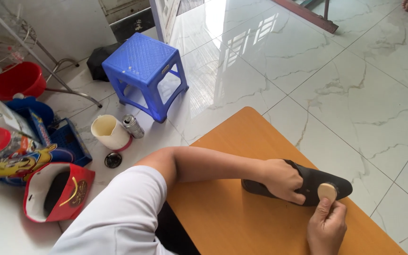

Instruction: Polishing a black leather shoe by applying polish with an applicator and buffing it with a brush.

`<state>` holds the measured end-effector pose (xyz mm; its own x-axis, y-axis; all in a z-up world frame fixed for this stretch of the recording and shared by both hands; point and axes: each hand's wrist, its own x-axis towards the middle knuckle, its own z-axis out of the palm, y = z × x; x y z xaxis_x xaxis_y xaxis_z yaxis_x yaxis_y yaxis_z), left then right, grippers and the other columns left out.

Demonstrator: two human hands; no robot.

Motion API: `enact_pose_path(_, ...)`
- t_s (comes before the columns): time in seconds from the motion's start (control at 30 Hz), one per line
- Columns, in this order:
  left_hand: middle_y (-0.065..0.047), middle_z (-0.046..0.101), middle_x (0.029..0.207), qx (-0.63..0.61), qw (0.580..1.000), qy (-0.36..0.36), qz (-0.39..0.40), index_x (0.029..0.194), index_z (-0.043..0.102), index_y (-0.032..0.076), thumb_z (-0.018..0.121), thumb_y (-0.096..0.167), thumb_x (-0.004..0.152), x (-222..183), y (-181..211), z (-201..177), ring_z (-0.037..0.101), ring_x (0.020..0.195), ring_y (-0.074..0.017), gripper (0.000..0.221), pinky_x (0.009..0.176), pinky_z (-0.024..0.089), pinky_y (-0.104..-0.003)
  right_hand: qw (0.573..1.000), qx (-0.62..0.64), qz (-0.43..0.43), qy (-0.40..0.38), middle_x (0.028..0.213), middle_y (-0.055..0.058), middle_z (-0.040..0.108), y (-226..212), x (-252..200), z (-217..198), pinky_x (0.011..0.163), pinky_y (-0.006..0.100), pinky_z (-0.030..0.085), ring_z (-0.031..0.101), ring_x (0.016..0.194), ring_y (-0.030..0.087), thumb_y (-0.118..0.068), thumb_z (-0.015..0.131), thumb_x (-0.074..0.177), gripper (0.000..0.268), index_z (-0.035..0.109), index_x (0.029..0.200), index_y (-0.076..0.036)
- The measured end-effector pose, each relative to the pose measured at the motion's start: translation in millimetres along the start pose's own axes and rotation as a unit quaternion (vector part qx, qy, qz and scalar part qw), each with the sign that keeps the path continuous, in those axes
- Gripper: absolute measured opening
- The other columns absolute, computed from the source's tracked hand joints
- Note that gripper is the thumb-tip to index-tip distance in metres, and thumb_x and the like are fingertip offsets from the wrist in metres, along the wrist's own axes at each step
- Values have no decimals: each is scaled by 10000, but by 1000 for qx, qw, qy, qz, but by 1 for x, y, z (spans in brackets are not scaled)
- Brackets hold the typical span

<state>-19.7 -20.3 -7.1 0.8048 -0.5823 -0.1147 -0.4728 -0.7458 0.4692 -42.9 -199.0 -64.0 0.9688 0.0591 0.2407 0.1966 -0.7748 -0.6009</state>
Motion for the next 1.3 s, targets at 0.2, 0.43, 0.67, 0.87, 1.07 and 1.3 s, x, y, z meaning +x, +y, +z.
enact_pose_path(0.2, -66, 629, 613, 19, 998, -18, 52, 533, 556, 49, 307, 390, 702, 5, -8, 3, 547, 574, -230, 455, 551, 453, -306, 1000, 5, 12, 7, 626, 178, 524, 3, 0, 6, 471, 344, 401, 505, 499, 265, -222, 594, 856, 342, 457, 869, 91)
enact_pose_path(0.43, -76, 626, 630, -14, 999, -21, 32, 580, 583, 42, 326, 416, 698, 3, -10, 0, 562, 589, -231, 469, 575, 474, -310, 1000, -28, 6, 0, 630, 170, 535, 6, 1, 7, 432, 328, 401, 517, 464, 252, -241, 581, 859, 350, 445, 922, 75)
enact_pose_path(0.67, -63, 608, 560, -12, 999, 13, 39, 509, 543, 32, 321, 409, 667, 7, -14, 8, 529, 534, -243, 465, 554, 465, -312, 978, -29, -127, 161, 791, 259, 556, 56, -2, 20, 526, 368, 419, 534, 587, 329, -126, 584, 1055, 332, 422, 1139, 151)
enact_pose_path(0.87, -10, 583, 514, -8, 999, 7, 44, 511, 556, 78, 398, 439, 611, 10, -16, 11, 523, 492, -193, 407, 478, 444, -300, 992, -94, -81, 30, 674, 148, 578, 23, -26, 23, 450, 295, 402, 557, 539, 241, -349, 428, 994, 435, 527, 1023, 74)
enact_pose_path(1.07, -6, 589, 513, 0, 999, 10, 53, 513, 561, 79, 442, 422, 596, 14, -18, 13, 524, 497, -203, 373, 484, 445, -303, 973, -210, -61, 68, 648, 101, 546, 60, -7, 22, 465, 300, 397, 527, 487, 237, -407, 560, 1085, 416, 529, 1047, 6)
enact_pose_path(1.3, -13, 582, 511, -4, 999, 16, 43, 515, 554, 84, 458, 423, 599, 14, -17, 13, 521, 487, -197, 362, 478, 438, -301, 988, -10, -152, 31, 733, 237, 529, 29, -14, 21, 507, 388, 415, 529, 557, 340, -214, 508, 958, 382, 408, 1060, 140)
